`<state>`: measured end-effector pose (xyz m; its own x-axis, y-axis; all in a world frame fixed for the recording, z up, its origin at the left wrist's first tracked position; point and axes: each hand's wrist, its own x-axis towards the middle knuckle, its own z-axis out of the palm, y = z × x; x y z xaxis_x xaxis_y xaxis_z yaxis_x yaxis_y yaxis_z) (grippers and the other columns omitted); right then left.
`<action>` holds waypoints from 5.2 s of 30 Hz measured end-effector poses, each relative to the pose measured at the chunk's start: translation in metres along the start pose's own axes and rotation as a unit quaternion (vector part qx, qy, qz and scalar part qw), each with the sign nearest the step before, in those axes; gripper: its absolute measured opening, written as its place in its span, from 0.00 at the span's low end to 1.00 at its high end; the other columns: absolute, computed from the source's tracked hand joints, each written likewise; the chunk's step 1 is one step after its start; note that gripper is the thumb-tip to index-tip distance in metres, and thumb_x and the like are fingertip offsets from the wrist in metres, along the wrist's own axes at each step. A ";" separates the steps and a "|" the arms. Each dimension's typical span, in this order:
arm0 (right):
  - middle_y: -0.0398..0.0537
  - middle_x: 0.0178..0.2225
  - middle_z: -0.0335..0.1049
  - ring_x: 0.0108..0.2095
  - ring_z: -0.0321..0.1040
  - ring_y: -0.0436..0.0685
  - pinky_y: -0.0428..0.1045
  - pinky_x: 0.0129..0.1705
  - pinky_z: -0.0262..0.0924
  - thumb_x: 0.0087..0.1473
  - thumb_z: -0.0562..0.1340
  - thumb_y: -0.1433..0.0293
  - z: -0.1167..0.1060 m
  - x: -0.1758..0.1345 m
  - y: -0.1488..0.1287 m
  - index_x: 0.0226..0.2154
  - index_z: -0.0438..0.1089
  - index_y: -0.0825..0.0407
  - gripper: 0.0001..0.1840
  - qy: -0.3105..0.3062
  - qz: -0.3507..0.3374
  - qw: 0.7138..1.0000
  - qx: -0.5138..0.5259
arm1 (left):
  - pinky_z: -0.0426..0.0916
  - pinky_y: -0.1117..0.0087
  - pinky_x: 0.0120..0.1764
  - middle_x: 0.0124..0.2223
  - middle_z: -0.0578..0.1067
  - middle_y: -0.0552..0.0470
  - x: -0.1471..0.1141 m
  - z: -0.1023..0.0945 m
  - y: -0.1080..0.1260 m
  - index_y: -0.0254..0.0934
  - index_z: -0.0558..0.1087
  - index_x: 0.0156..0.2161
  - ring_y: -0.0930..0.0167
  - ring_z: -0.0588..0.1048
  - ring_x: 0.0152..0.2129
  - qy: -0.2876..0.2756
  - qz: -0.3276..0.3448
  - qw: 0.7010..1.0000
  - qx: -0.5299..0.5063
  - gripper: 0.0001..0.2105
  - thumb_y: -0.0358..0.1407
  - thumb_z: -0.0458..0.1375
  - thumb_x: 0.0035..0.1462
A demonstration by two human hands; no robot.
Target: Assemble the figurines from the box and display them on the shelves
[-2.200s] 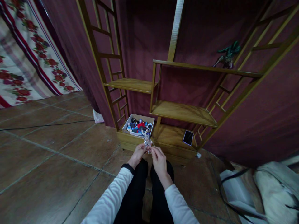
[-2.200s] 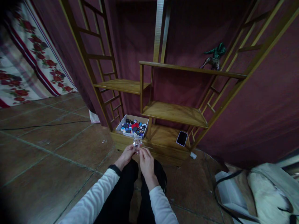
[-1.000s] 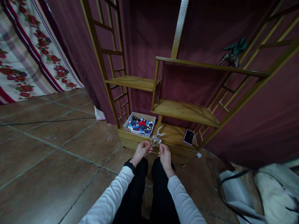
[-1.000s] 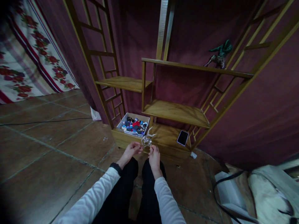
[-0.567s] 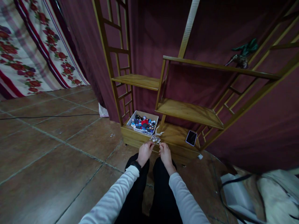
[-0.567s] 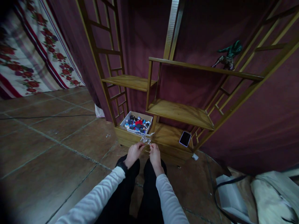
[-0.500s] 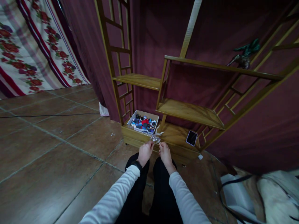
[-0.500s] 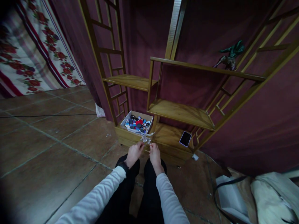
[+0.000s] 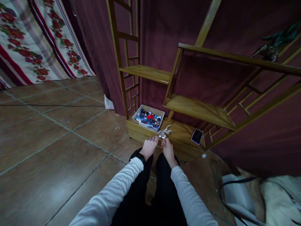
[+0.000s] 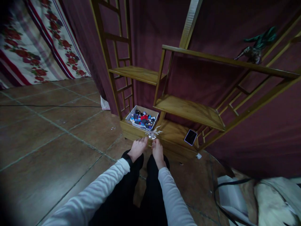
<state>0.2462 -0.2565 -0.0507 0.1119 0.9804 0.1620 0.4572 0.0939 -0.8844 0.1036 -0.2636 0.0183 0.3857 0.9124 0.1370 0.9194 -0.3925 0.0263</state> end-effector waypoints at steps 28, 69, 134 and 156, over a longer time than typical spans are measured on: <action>0.42 0.24 0.69 0.24 0.67 0.52 0.46 0.30 0.61 0.55 0.51 0.61 -0.002 0.002 -0.007 0.31 0.66 0.50 0.13 -0.007 0.030 1.000 0.002 | 0.64 0.67 0.39 0.41 0.72 0.40 -0.002 0.005 -0.002 0.32 0.63 0.45 0.65 0.73 0.39 -0.017 0.016 0.999 -0.033 0.11 0.26 0.43 0.60; 0.45 0.28 0.71 0.29 0.68 0.55 0.47 0.32 0.58 0.55 0.51 0.66 -0.013 -0.011 -0.015 0.35 0.68 0.48 0.11 0.010 -0.005 0.998 -0.067 | 0.66 0.64 0.39 0.40 0.72 0.37 -0.005 0.006 0.009 0.29 0.66 0.44 0.63 0.74 0.38 -0.003 0.004 1.000 -0.025 0.10 0.26 0.44 0.60; 0.48 0.33 0.75 0.30 0.71 0.54 0.47 0.32 0.65 0.54 0.55 0.63 -0.097 -0.008 -0.188 0.41 0.70 0.52 0.15 0.148 -0.157 0.964 0.155 | 0.63 0.72 0.31 0.38 0.78 0.48 -0.029 -0.184 0.050 0.40 0.74 0.43 0.68 0.76 0.29 0.254 -0.109 0.930 -0.242 0.13 0.40 0.52 0.57; 0.47 0.38 0.72 0.32 0.69 0.53 0.46 0.34 0.63 0.56 0.55 0.64 -0.128 -0.023 -0.279 0.41 0.70 0.47 0.13 0.150 -0.269 0.951 -0.008 | 0.65 0.73 0.32 0.32 0.77 0.50 0.019 -0.223 0.018 0.35 0.72 0.34 0.71 0.74 0.28 0.306 -0.034 0.818 -0.486 0.10 0.38 0.51 0.56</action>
<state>0.2287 -0.3276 0.2480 0.1040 0.6967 0.7098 0.5328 0.5636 -0.6312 0.1101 -0.2793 0.2424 -0.0477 0.8239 0.5647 0.3260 -0.5215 0.7885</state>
